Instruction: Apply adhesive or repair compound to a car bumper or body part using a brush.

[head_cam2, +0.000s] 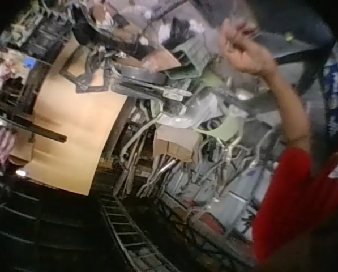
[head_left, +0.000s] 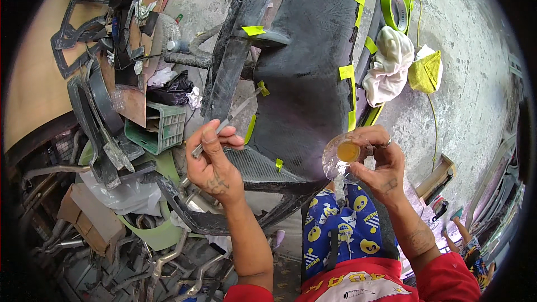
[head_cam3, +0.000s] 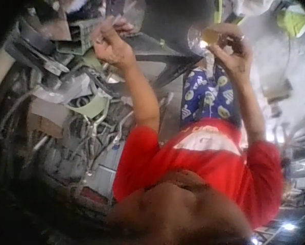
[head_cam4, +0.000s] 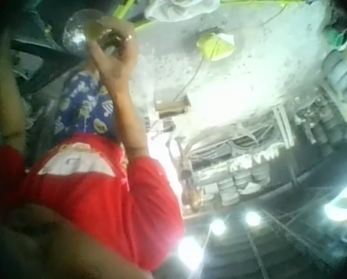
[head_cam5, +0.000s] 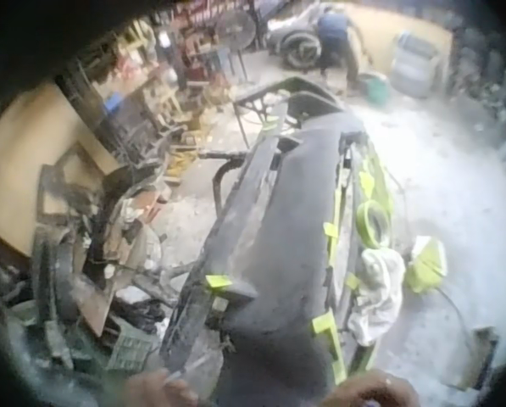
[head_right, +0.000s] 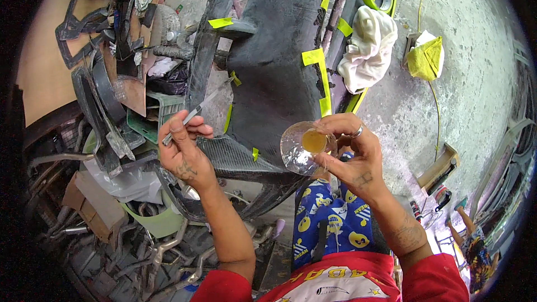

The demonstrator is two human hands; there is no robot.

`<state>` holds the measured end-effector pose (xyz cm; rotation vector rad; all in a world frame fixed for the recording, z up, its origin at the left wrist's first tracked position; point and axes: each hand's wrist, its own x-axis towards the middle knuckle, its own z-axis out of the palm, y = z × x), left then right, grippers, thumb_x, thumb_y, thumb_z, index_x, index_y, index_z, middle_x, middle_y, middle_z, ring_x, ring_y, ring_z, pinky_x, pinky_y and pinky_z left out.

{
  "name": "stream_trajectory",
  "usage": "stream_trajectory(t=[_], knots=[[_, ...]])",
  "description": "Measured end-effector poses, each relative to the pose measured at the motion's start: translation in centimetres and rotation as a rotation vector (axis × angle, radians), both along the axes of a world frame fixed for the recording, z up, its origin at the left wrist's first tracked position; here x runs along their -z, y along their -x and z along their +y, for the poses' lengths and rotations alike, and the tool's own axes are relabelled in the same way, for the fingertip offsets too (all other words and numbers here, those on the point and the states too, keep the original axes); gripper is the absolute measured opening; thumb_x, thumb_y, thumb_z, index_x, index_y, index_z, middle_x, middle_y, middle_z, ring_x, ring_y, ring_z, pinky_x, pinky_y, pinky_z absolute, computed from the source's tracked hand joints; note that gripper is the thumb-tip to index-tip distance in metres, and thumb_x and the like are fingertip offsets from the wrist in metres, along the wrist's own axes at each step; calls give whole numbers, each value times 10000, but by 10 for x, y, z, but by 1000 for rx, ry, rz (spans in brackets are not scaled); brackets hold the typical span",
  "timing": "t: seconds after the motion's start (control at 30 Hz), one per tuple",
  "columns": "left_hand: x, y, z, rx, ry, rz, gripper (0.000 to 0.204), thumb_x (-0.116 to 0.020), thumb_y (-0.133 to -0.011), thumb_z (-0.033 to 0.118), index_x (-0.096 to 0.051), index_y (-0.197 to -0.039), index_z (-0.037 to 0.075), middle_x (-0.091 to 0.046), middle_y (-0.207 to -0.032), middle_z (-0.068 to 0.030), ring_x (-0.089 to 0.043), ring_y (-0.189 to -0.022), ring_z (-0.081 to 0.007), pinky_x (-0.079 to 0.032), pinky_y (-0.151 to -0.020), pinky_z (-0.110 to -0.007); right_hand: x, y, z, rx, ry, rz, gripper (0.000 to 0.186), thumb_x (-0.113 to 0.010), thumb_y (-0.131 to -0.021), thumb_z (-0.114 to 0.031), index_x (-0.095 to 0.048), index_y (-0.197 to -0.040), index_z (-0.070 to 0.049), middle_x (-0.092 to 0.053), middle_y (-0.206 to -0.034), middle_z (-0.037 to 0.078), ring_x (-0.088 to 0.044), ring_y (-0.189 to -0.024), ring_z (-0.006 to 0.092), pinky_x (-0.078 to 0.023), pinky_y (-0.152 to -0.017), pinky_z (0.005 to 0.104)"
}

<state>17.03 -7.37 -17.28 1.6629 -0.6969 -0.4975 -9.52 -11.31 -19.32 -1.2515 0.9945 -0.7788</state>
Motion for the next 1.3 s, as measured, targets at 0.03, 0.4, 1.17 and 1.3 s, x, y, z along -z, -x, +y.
stream_trajectory(t=[0.03, 0.4, 1.17, 1.3], knots=[[0, 0, 0, -7, 13, 6, 269, -557, -1025, 214, -605, -1072, -46, -681, -814, -143, -648, -624, -156, -538, -564, -262, -1, 0, 0, -2, -8, 4, 400, -811, -750, -19, -628, -1104, -60, -641, -1153, 83, -629, -911, 92, -489, -686, 204], [2, 0, -2, -23, -36, -47, 323, -542, -1033, 263, -574, -1074, -56, -670, -810, -160, -638, -606, -173, -531, -543, -274, -3, -3, 1, 3, -34, -28, 393, -800, -749, 12, -621, -1094, -51, -631, -1152, 88, -635, -944, 118, -506, -727, 224], [1, -2, -2, -22, -4, 1, 302, -574, -1017, 249, -598, -1050, -50, -668, -801, -145, -638, -605, -167, -530, -545, -271, -4, -6, 2, -2, -46, 5, 396, -788, -732, 34, -617, -1082, -38, -620, -1166, 97, -629, -1009, 152, -508, -819, 257], [0, -3, -2, -28, -17, 2, 299, -576, -1016, 245, -599, -1047, -52, -668, -800, -147, -638, -602, -167, -530, -537, -268, -4, -7, 3, 5, -44, -7, 394, -787, -733, 31, -616, -1082, -36, -619, -1163, 98, -628, -1016, 156, -507, -825, 261]])
